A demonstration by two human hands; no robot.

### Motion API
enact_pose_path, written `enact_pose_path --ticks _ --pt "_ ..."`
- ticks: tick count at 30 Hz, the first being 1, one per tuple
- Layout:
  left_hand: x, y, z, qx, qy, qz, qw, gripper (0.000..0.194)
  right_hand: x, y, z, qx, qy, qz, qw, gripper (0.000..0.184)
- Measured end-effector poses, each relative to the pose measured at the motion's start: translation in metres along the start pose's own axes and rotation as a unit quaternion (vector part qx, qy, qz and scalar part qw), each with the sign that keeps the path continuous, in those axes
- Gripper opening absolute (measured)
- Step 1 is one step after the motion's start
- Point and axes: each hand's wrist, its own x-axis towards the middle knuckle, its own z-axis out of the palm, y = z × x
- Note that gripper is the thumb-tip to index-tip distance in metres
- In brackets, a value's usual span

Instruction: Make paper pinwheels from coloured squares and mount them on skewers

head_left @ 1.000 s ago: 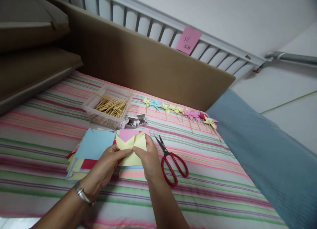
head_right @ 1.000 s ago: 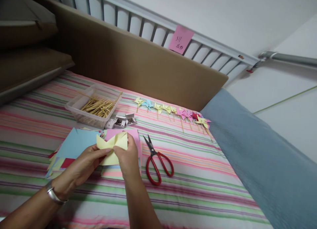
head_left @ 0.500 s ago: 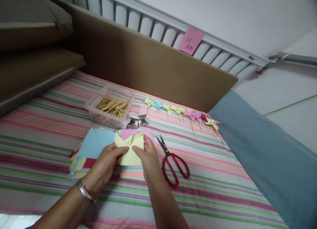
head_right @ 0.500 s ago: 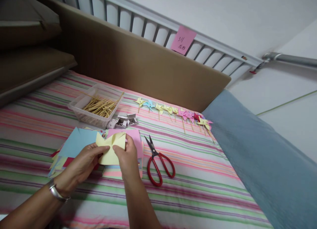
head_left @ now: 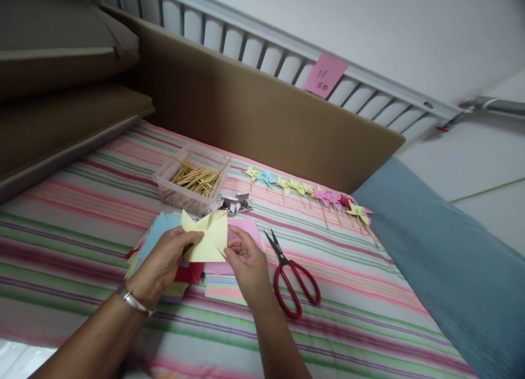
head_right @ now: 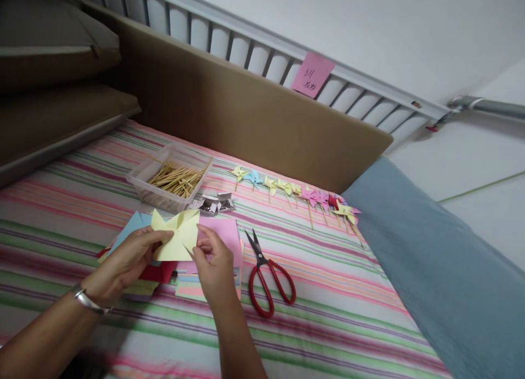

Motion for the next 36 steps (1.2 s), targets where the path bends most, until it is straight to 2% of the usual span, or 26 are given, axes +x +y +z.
enact_pose_path --ticks 2,5,10,13,19,25,36 --pt "0.000 0.001 -0.002 -0.006 0.006 0.005 1.000 0.013 -0.001 0.000 -0.002 -0.043 -0.019 -0.051 0.998 0.033" --pt "0.001 0.001 -0.005 -0.008 0.009 0.009 1.000 0.013 -0.003 -0.002 -0.003 -0.077 -0.046 -0.068 0.994 0.028" --pt "0.003 -0.004 -0.006 0.004 -0.013 -0.014 1.000 0.016 -0.001 -0.006 -0.004 -0.047 -0.079 -0.052 0.994 0.020" --pt "0.004 -0.008 -0.005 0.020 -0.008 -0.029 0.999 0.021 0.001 -0.007 -0.004 -0.016 -0.088 -0.038 0.995 0.012" --pt "0.002 -0.014 0.004 0.050 0.003 -0.026 0.998 0.018 0.002 -0.006 0.000 -0.019 -0.050 0.030 0.998 0.003" --pt "0.001 -0.017 0.008 0.072 0.012 -0.023 0.997 0.017 0.000 -0.009 0.001 -0.072 -0.014 0.047 0.996 0.008" --pt "0.002 -0.019 0.008 0.074 0.002 -0.026 0.997 0.018 -0.001 -0.008 -0.001 -0.105 -0.020 0.035 0.994 0.017"
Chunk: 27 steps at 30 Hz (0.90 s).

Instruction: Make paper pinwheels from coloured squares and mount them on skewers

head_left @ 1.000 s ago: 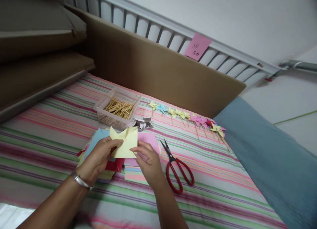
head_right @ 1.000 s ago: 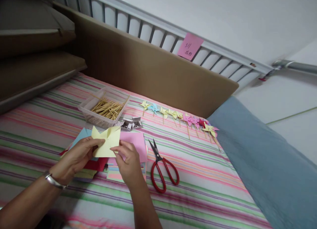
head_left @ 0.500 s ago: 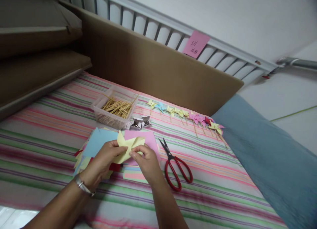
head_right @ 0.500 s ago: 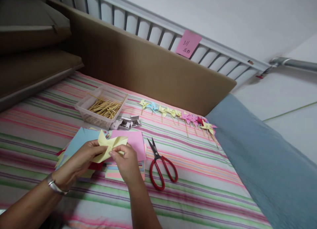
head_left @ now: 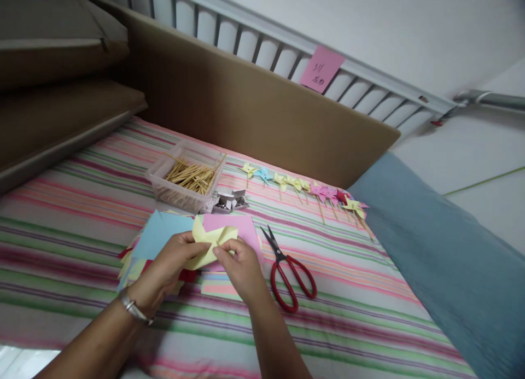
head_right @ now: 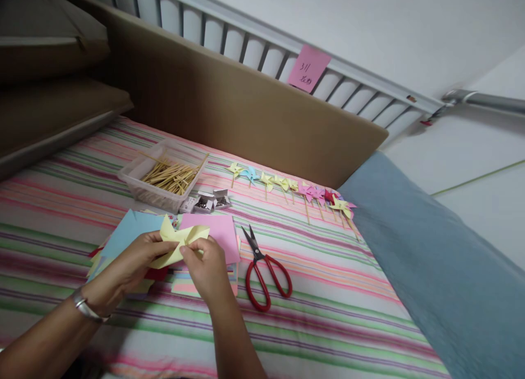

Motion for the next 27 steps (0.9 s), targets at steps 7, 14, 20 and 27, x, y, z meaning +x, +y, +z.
enact_pose_path --ticks 7,14,20,27 --pt "-0.0011 0.0004 -0.0005 0.006 -0.008 -0.011 1.000 0.023 0.0007 -0.0025 0.0002 -0.010 -0.001 0.032 0.999 0.015" --pt "-0.0002 0.0007 0.0011 0.024 0.008 -0.021 0.999 0.023 0.0011 -0.0041 0.0019 -0.029 0.013 0.059 0.998 0.015" --pt "-0.0035 0.0031 0.0029 0.022 -0.010 -0.032 0.999 0.023 0.0020 -0.0032 0.0019 -0.038 0.019 0.076 0.996 0.013" --pt "-0.0012 -0.0009 -0.0007 0.030 -0.016 -0.025 0.999 0.025 0.0027 -0.0014 0.0033 -0.059 0.019 0.076 0.995 0.014"
